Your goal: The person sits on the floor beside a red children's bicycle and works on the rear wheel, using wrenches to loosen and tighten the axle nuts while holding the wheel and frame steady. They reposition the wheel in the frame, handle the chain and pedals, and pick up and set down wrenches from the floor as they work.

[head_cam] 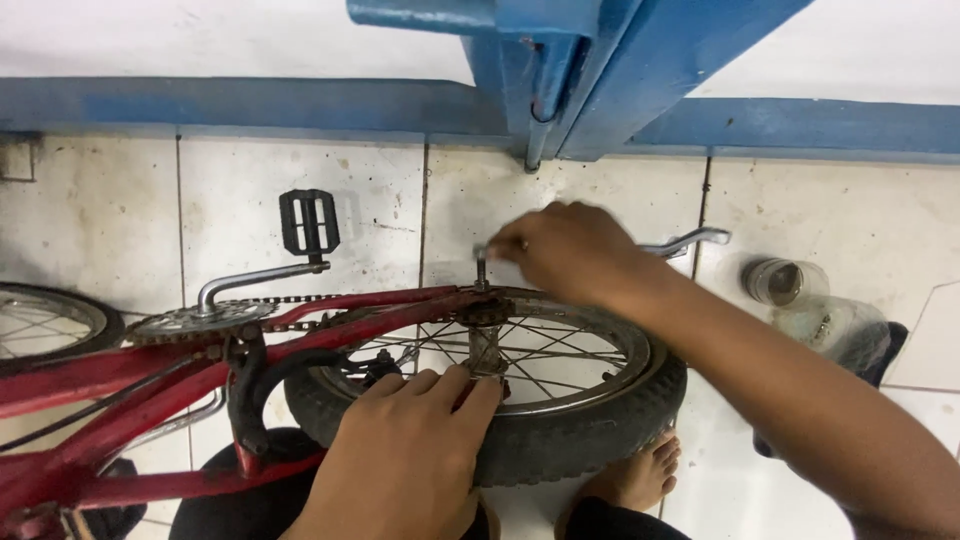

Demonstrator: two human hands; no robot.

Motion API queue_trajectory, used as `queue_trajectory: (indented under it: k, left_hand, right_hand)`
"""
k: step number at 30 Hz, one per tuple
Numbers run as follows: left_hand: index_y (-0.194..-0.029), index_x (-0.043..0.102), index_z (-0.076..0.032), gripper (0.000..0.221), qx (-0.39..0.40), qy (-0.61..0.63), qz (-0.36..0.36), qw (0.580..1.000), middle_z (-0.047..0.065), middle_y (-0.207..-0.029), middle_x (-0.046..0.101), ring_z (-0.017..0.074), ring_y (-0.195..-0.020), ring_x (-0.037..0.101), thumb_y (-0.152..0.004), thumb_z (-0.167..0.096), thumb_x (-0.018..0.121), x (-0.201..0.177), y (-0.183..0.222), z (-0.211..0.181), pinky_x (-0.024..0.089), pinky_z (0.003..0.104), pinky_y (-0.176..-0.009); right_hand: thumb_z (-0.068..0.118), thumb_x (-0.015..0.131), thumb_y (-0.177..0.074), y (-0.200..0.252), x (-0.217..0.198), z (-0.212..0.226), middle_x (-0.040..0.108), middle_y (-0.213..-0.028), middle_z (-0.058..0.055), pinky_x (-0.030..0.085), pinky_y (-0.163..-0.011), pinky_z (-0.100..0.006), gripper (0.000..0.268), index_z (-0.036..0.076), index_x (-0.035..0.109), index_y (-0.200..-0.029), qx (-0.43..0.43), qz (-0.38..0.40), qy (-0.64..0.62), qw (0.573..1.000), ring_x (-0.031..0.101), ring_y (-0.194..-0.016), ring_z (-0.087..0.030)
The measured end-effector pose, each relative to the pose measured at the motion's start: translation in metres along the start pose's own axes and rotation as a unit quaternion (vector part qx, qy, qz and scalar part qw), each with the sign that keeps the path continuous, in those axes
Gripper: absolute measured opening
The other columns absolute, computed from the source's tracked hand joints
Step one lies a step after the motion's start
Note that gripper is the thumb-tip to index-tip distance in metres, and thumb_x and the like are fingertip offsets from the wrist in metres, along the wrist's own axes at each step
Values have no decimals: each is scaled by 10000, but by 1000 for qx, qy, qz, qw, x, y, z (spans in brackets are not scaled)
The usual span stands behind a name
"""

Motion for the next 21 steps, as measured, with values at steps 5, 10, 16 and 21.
queue_trajectory:
  k: [5,10,16,21]
  left_hand:
    - [-1093,664,-71,434,14,-8,-30,999,116,-974,679,302,-766,674,-666,-137,690,-10,0,-8,508,399,-683]
    - [-1219,685,-98,539,26,-32,-103,994,160,-1036,660,304,-781,652,-682,-139,684,-22,4,-20,524,395,-658]
    - [-1179,665,-76,653,89,-10,-160,983,130,-1095,668,282,-862,645,-615,-345,856,-33,11,-28,508,438,-836]
    - [-1007,715,-73,214,48,-119,-178,976,112,-953,698,257,-850,710,-809,-155,717,-26,-5,-62,580,517,-876]
  right_hand:
    - [421,539,-1005,-17,-11,-5,799,-1077,96,538,-801,-377,307,337,772,-1187,-105,-75,-49,991,730,-777,-189]
    - [379,473,-1032,-36,10,-12,736,-1218,29,519,-936,-414,348,277,726,-1249,-161,-21,-92,982,694,-1027,-202]
    - [349,560,-1002,-41,20,-8,734,-1037,11,500,-824,-416,291,263,757,-1198,-243,-4,-91,966,673,-866,-185]
    - [312,580,-990,-39,32,-17,730,-1206,-2,532,-861,-396,305,201,728,-1233,-215,29,-119,969,701,-992,-205]
Point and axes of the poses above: each hand's wrist, its own y-axis away from the middle knuckle, its own x-axis out of the palm, z = x × y, the point moved 9 cm from there along -y, towards the middle knuckle
